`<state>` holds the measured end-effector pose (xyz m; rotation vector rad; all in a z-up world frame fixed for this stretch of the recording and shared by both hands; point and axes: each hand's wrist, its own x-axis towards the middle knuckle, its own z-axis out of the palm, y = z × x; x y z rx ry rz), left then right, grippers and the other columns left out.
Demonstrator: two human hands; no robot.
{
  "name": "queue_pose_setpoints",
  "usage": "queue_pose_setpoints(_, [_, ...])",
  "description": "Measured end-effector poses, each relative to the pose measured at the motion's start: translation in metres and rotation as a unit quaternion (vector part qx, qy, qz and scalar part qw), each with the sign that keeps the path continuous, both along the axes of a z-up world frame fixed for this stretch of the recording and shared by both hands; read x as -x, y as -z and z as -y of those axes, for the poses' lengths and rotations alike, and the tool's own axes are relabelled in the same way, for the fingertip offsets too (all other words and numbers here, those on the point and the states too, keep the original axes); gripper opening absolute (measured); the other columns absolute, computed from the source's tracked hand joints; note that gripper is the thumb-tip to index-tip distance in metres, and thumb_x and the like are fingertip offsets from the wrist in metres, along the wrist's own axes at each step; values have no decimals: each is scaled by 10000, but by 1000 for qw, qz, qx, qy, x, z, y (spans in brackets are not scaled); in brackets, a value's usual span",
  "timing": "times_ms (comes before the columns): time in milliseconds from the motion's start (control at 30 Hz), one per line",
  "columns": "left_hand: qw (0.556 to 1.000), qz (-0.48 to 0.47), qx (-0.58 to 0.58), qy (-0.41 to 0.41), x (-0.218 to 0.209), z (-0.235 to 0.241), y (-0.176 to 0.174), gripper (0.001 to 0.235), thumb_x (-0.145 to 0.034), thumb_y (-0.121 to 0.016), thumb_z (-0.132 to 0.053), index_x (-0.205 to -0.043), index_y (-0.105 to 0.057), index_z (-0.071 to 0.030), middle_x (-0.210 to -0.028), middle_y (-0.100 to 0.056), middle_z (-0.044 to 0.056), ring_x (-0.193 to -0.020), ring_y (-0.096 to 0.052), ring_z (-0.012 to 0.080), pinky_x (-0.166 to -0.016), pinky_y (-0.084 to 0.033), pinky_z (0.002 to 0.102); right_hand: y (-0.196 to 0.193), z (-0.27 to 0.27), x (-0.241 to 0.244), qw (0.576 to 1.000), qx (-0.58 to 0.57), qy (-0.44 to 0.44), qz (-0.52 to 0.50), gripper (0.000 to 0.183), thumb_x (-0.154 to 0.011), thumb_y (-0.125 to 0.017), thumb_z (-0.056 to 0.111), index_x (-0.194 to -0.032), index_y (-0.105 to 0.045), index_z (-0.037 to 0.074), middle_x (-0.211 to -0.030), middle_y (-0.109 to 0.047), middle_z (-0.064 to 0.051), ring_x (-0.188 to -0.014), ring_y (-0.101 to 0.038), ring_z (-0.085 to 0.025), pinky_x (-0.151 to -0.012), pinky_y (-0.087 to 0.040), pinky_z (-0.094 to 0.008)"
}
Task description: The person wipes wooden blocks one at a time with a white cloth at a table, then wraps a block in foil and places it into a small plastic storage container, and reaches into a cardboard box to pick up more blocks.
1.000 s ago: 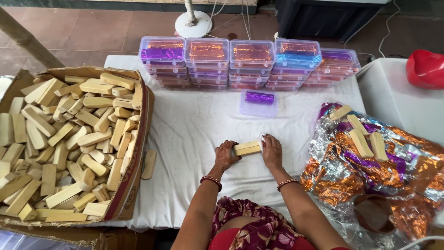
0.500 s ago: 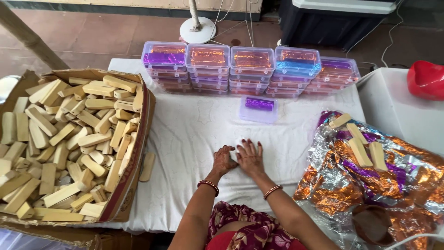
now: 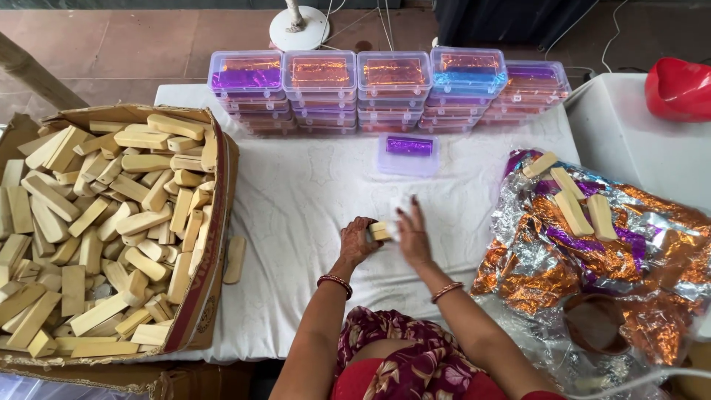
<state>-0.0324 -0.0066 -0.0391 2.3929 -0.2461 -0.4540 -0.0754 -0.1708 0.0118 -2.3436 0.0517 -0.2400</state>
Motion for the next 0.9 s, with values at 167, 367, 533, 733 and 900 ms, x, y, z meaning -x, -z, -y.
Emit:
queue_pose_setpoints(167, [1000, -5, -27, 5, -6, -1, 37, 551, -861, -759, -281, -1357, -556, -152, -1223, -638, 85, -1189, -575, 264, -1104, -386, 462, 46, -35, -1, 981, 178, -64, 33, 304, -1015, -544, 141, -1301, -632, 88, -1635, -251, -176, -1511, -241, -370, -1241, -218, -540])
queue_pose_setpoints(367, [998, 45, -30, 30, -2, -5, 20, 669, -715, -857, -301, -1286, -552, -133, -1270, -566, 75, -1242, -524, 276, -1095, -373, 459, 39, 1, 18, 970, 169, -170, 30, 316, -981, -539, 93, -1276, -650, 112, -1618, -381, -61, -1492, -318, -296, -1263, -283, -474])
queue_pose_setpoints(533, [1000, 7, -3, 7, 4, 0, 5, 658, -752, -853, -376, -1329, -585, -209, -1321, -570, 21, -1275, -521, 245, -1146, -343, 442, 49, 64, 21, 916, 343, -159, 132, 350, -943, -547, -21, -1181, -703, 183, -1543, -462, -54, -1449, -384, -268, -1191, -360, -521])
queue_pose_setpoints(733, [974, 167, -96, 120, 15, 25, -21, 915, -785, -823, -443, -1519, -378, -127, -1482, -458, 127, -1322, -406, 304, -1118, -294, 498, 69, 82, 22, 985, 45, 150, 79, 250, -952, -612, 50, -1185, -691, 88, -1510, -504, -147, -1391, -471, -370, -1129, -437, -423])
queue_pose_setpoints(900, [994, -2, 109, -10, -6, 54, 29, 552, -1017, -580, -344, -1544, -519, -195, -1364, -612, 143, -1221, -651, 262, -1087, -554, 379, 27, 45, 23, 981, -39, 113, 154, 200, -985, -618, 110, -1175, -680, 104, -1548, -506, -126, -1415, -490, -328, -1158, -448, -418])
